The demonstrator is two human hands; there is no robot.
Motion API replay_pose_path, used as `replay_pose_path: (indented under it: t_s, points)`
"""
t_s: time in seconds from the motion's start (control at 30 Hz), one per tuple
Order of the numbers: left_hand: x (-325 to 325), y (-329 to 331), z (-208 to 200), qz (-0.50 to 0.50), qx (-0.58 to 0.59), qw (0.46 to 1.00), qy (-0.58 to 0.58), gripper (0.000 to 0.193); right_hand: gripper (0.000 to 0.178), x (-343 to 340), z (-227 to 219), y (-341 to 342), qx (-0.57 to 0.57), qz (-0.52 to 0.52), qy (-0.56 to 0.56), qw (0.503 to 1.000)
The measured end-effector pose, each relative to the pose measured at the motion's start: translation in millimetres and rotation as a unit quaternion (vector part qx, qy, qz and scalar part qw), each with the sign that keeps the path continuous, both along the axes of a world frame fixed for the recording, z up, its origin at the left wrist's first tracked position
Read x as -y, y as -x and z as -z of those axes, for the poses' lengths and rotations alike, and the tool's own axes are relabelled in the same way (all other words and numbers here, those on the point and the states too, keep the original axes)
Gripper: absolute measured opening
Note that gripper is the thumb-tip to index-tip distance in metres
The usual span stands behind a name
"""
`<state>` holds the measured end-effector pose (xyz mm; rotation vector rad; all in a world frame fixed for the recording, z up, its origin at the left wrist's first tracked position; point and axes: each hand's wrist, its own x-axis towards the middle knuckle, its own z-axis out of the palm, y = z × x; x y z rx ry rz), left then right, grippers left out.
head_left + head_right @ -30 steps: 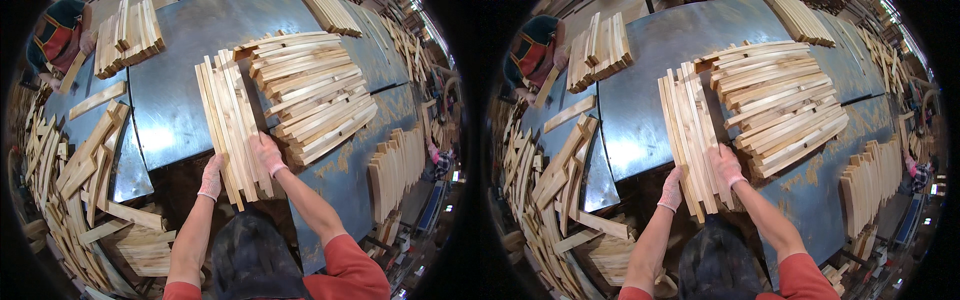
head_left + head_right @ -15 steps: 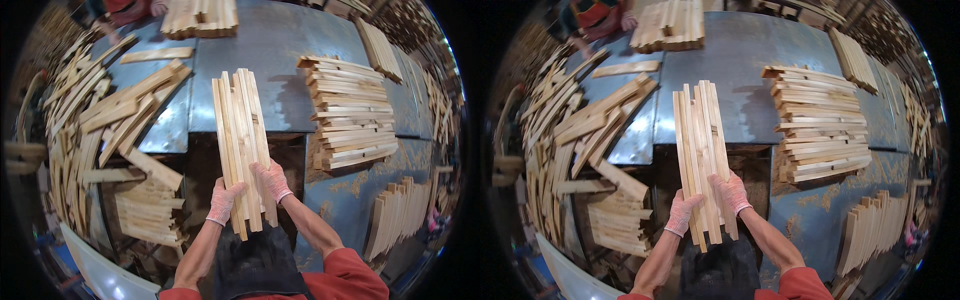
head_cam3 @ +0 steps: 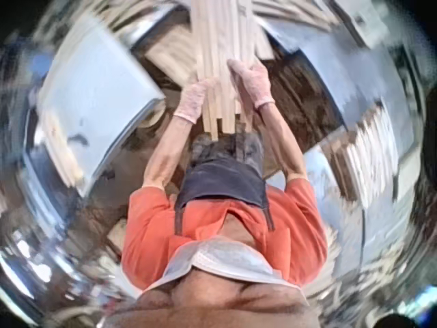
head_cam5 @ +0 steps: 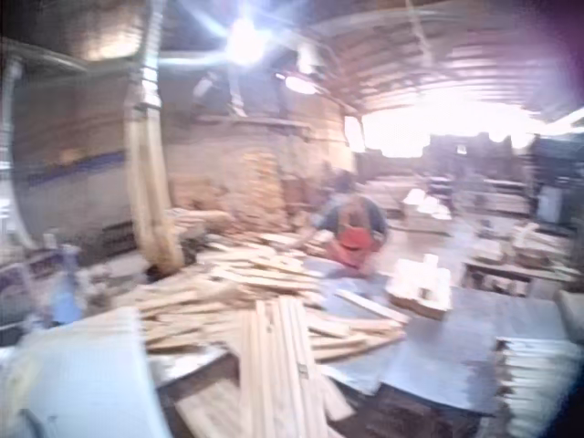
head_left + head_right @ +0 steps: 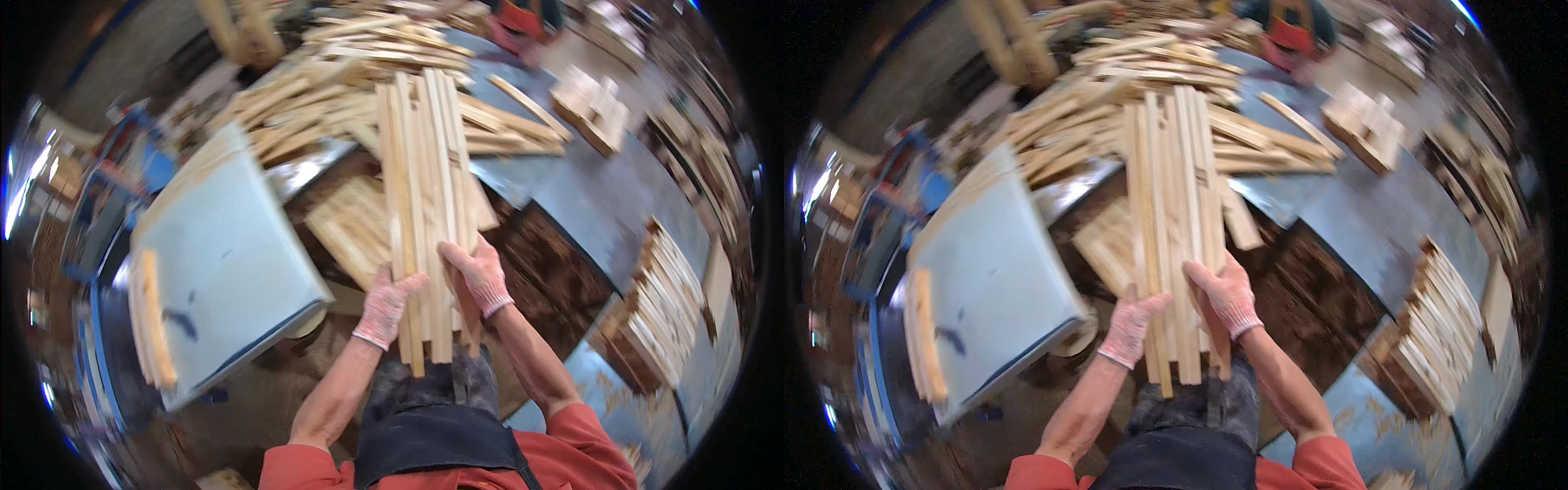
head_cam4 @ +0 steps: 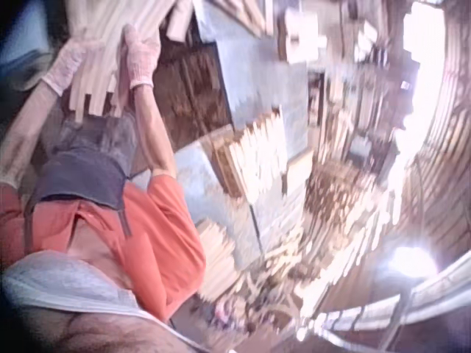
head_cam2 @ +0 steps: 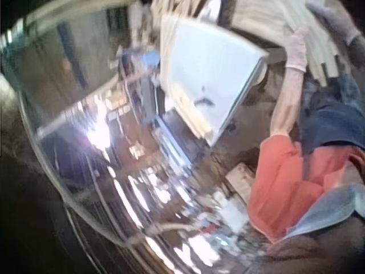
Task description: The person gathers loose wooden planks from a metal table and stacks them into neat piles. They then lift the stacks and place them onto a conveyor belt system. The process is repeated continuously with new batches of planks.
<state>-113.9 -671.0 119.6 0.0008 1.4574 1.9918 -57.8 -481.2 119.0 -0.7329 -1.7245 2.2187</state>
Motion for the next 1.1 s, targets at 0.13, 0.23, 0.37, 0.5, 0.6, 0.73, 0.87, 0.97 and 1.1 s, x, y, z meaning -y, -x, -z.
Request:
replay_pose_path:
  t_s: [0.13, 0.23, 0.37, 0.5, 0.6, 0.73, 0.87, 0.97, 1.1]
  points:
    - [149.1, -17.4, 10.6, -0.109, -0.002, 0.994, 0.007, 0.06, 0.052, 135.2, -18.1, 19.2, 0.018, -0.106, -0.016, 0.994]
    - [238.5, -29.9, 3.7, -0.175, 0.021, 0.984, 0.016, 0.061, 0.06, 222.4, -41.8, 33.3, 0.099, -0.213, -0.024, 0.972]
    - [344.3, -37.2, -10.4, -0.208, 0.061, 0.976, -0.007, 0.065, 0.069, 318.2, -27.3, 61.9, 0.07, -0.335, -0.2, 0.918]
    - [437.2, -28.0, -3.4, -0.247, 0.097, 0.963, 0.049, 0.071, 0.089, 406.1, -38.4, 93.4, 0.114, -0.405, -0.448, 0.789]
    - [474.3, -1.6, -13.6, -0.295, 0.079, 0.947, 0.104, 0.076, 0.09, 456.3, -33.2, 121.8, 0.104, -0.398, -0.465, 0.784]
    - [544.4, 42.7, -25.6, -0.245, -0.009, 0.934, 0.261, 0.082, 0.093, 525.5, -21.2, 171.9, 0.106, -0.405, -0.461, 0.783]
    - [604.8, 126.3, -40.1, -0.007, -0.044, 0.817, 0.575, 0.098, 0.098, 580.1, -4.4, 231.9, 0.113, -0.422, -0.434, 0.788]
    - [644.5, 164.3, -59.1, 0.069, -0.041, 0.727, 0.682, 0.108, 0.09, 621.0, -14.6, 255.5, 0.111, -0.401, -0.45, 0.791]
    - [735.2, 178.1, -41.3, -0.145, -0.295, 0.631, 0.703, 0.099, 0.102, 672.2, -3.3, 296.9, 0.07, -0.426, -0.419, 0.799]
